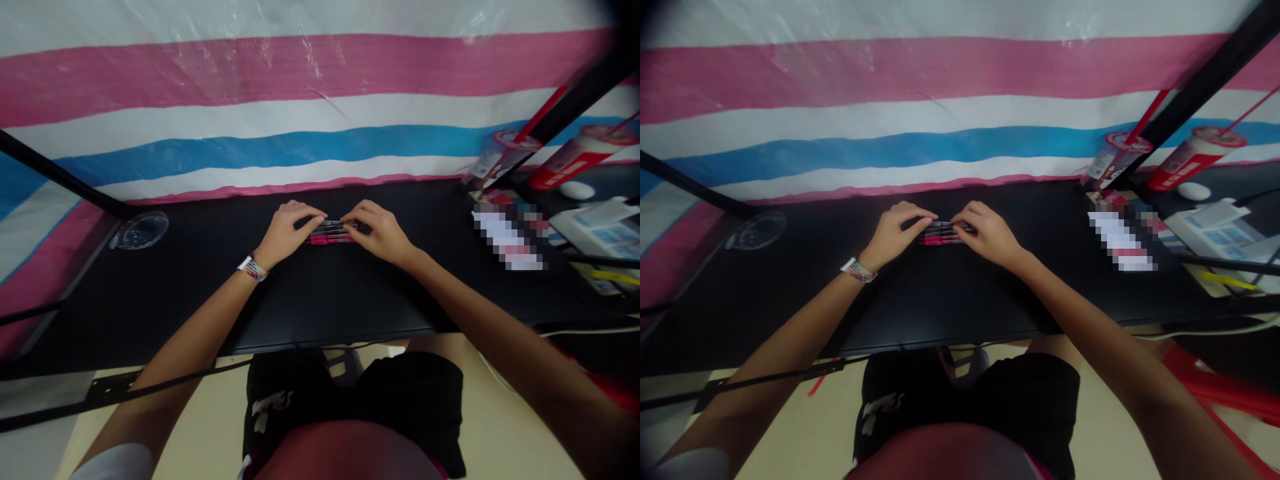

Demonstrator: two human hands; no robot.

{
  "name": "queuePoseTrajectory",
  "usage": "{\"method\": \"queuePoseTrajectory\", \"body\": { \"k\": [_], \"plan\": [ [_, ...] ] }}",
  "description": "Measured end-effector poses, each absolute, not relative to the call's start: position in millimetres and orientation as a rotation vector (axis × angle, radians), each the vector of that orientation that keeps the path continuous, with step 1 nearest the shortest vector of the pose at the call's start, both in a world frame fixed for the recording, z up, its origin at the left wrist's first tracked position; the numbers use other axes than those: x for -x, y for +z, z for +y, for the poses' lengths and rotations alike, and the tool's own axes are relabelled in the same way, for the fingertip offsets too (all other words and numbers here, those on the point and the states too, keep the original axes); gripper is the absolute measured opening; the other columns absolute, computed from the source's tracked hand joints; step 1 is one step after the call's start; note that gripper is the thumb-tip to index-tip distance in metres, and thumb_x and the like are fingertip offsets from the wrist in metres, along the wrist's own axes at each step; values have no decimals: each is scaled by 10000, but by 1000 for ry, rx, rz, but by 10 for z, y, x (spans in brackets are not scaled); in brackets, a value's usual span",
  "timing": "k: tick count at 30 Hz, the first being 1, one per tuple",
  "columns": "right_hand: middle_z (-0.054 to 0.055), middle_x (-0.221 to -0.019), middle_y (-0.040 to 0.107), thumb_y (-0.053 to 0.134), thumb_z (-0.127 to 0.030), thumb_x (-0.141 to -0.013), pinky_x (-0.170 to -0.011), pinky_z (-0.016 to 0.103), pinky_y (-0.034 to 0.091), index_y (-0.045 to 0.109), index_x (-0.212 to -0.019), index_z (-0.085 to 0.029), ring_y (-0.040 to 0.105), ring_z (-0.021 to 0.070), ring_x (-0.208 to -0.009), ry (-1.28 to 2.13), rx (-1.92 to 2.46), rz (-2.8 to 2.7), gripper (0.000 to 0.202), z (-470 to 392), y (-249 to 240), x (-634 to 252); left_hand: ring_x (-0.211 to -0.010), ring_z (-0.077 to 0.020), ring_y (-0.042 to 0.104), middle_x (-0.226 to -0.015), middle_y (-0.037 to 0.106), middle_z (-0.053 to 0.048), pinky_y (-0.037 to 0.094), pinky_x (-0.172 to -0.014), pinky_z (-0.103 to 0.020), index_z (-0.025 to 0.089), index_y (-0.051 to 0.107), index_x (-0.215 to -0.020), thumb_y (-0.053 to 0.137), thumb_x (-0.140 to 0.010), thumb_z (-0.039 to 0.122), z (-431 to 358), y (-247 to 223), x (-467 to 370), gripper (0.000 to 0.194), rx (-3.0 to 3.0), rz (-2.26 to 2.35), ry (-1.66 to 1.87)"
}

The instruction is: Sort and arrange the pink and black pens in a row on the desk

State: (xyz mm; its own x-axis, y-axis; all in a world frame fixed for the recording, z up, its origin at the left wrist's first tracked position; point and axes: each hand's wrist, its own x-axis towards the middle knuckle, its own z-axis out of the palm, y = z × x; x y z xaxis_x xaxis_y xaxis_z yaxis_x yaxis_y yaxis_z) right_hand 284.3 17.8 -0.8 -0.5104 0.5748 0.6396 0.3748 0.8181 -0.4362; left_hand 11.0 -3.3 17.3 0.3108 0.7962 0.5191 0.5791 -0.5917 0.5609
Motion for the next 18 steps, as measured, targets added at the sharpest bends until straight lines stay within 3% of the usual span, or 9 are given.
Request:
{"method": "queuePoseTrajectory", "body": {
  "k": [6, 11, 14, 18],
  "plan": [
    [78, -998, 802, 789, -370, -987, -976, 506, 598, 869, -1054, -254, 726, 304, -1030, 423, 818, -1971, 156, 696, -100, -2665, -999, -247, 816, -1021, 892, -44, 614, -996, -437, 283, 891, -1000, 808, -1013, 340, 407, -37, -74, 101, -1967, 1261, 1401],
    [83, -1024, 850, 840, -357, -906, -986, 497, 607, 877, -1015, -251, 755, 288, -985, 804, 919, -1689, 157, 841, -234, -2645, -1017, -243, 843, -1045, 901, -50, 644, -1037, -438, 269, 901, -991, 853, -963, 296, 514, -213, -84, 62, -1774, 1236, 1465],
    [72, -969, 833, 835, -387, -902, -833, 413, 604, 874, -1041, -236, 725, 229, -852, 981, 956, -1569, 209, 862, -288, -2703, -1060, -250, 847, -1082, 902, -46, 644, -1077, -456, 273, 901, -991, 864, -947, 275, 469, -246, -89, 57, -1737, 1254, 1525],
    [39, -751, 745, 846, -453, -900, -597, 307, 475, 851, -920, -215, 594, 152, -644, 1161, 979, -1478, 239, 863, -282, -2743, -1092, -262, 844, -1107, 899, -52, 637, -1118, -480, 269, 902, -1006, 888, -927, 282, 444, -249, -74, 81, -1691, 1279, 1602]
  ]
}}
